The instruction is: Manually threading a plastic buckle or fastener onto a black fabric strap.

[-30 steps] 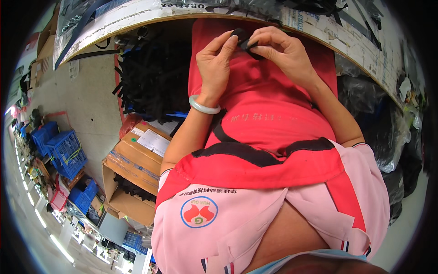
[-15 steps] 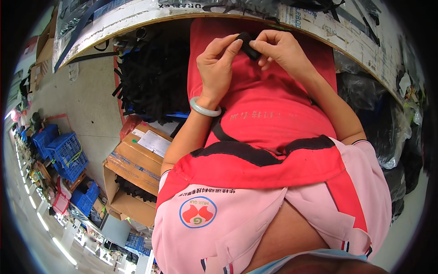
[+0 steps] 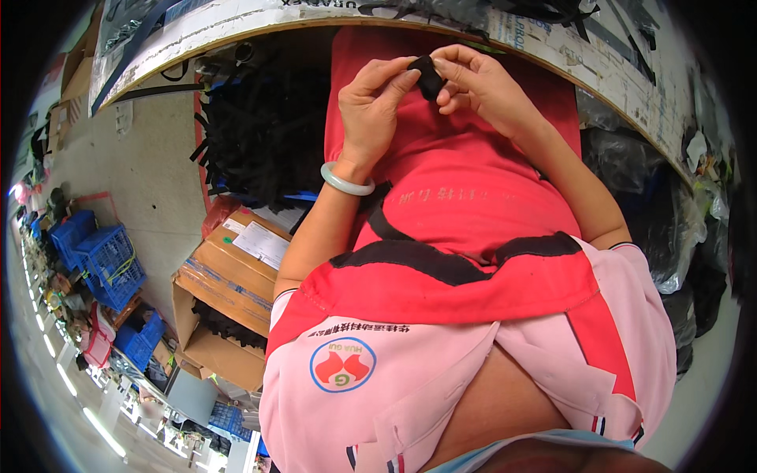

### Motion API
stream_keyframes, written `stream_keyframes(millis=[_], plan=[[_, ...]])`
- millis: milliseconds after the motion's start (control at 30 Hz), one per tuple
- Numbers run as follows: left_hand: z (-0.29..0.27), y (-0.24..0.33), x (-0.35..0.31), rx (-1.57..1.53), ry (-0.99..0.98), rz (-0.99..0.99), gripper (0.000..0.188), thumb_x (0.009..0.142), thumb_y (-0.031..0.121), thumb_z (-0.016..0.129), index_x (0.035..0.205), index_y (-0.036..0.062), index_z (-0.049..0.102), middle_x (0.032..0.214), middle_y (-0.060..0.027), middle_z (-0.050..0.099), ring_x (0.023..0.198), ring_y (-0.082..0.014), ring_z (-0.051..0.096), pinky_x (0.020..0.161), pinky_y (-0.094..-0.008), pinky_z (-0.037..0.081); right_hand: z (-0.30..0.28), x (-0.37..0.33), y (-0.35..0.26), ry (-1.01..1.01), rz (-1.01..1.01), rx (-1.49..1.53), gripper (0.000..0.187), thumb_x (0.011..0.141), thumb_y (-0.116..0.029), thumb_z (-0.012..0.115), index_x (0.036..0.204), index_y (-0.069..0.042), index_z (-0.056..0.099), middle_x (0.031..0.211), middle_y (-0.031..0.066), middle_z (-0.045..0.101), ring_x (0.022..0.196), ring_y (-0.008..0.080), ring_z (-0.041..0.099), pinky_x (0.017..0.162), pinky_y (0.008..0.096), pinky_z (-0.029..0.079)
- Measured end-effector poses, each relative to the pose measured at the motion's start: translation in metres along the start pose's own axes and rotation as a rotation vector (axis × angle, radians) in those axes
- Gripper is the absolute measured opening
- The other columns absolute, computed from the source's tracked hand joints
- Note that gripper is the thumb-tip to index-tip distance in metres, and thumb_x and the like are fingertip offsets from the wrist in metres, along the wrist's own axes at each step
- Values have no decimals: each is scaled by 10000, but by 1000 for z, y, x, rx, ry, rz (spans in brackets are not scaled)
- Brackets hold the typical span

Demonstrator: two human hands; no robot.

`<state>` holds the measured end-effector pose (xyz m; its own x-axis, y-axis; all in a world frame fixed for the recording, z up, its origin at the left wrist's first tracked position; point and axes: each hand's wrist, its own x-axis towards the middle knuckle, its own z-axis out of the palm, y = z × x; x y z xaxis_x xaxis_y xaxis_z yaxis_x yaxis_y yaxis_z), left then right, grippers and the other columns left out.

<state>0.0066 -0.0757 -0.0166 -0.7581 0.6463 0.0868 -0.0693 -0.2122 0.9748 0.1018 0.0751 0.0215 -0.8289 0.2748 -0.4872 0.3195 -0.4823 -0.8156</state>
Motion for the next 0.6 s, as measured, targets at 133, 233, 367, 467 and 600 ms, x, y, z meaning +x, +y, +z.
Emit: stream_keyframes(millis=[133, 233, 367, 467, 600], plan=[[-9, 9, -5, -58, -82, -81, 167, 855, -22, 667, 1018, -19, 701, 872, -40, 659, 802, -95, 606, 712, -200, 483, -23, 11, 9, -265, 168, 2, 230, 926, -261, 637, 984, -39, 619, 752, 2, 592, 633, 77, 602, 566, 200, 518], [-30, 18, -14, -40, -150, -181, 146, 881, -16, 637, 1015, -44, 688, 910, -37, 667, 849, -98, 611, 781, -204, 484, -6, 6, 4, -343, 176, -129, 203, 910, -252, 653, 955, -54, 648, 712, -29, 576, 602, 49, 546, 535, 184, 420], [-76, 69, -28, 173, -262, -282, 113, 854, -25, 623, 949, -57, 676, 902, -36, 646, 877, -100, 588, 795, -210, 444, -5, 18, -3, -95, -115, -338, 193, 908, -248, 653, 931, -57, 662, 690, -39, 570, 598, 32, 525, 554, 176, 411], [-138, 92, -50, 324, 23, -262, 123, 838, -32, 642, 945, -39, 702, 852, -22, 640, 811, -87, 585, 733, -185, 439, -9, 25, -4, -79, -151, -330, 185, 921, -237, 636, 932, -53, 647, 672, -40, 557, 593, 37, 515, 546, 183, 403], [-221, 53, -78, 505, 240, -330, 245, 823, 6, 682, 1066, -16, 678, 927, -37, 663, 829, -106, 605, 764, -222, 474, 1, 25, 17, -198, -16, -344, 164, 926, -215, 628, 922, -52, 637, 711, -26, 567, 598, 44, 517, 556, 187, 429]])
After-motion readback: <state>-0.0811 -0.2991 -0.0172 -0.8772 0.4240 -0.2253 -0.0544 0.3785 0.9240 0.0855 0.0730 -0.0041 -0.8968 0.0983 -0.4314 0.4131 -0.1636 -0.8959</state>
